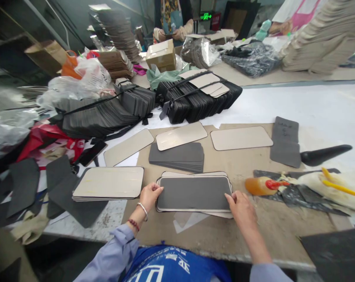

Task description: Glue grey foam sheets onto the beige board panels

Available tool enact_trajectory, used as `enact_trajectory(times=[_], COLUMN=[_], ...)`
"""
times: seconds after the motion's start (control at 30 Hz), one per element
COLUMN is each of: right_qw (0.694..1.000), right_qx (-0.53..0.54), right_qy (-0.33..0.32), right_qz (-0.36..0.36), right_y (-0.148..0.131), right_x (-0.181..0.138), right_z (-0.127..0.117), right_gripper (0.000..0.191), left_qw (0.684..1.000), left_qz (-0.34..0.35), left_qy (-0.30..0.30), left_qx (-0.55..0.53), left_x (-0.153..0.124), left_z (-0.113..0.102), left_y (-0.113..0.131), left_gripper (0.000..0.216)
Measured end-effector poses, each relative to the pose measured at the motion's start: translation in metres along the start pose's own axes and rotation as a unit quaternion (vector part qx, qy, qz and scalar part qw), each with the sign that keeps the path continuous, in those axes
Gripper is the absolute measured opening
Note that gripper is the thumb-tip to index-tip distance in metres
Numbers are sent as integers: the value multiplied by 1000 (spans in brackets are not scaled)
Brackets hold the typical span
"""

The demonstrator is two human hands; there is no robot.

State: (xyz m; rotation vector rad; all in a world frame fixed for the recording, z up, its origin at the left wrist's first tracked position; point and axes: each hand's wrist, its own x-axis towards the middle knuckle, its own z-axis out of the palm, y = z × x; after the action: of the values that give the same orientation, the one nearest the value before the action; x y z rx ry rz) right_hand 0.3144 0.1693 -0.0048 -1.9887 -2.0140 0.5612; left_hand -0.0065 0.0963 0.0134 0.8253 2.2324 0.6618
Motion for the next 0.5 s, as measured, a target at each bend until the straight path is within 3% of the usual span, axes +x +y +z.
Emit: enact_trajectory(times=[0.5], right_qw=[999], right_qx=[-12], right_qy=[6], right_qz=[-37], right_y=[3], right_x=[1], right_z=[1], right_gripper=[41], left_qw=[999], left_qz=[14], left_qy=[32], left_qx=[1], left_x=[-3], left_z=[1], left_y=[-3], left_gripper=[20])
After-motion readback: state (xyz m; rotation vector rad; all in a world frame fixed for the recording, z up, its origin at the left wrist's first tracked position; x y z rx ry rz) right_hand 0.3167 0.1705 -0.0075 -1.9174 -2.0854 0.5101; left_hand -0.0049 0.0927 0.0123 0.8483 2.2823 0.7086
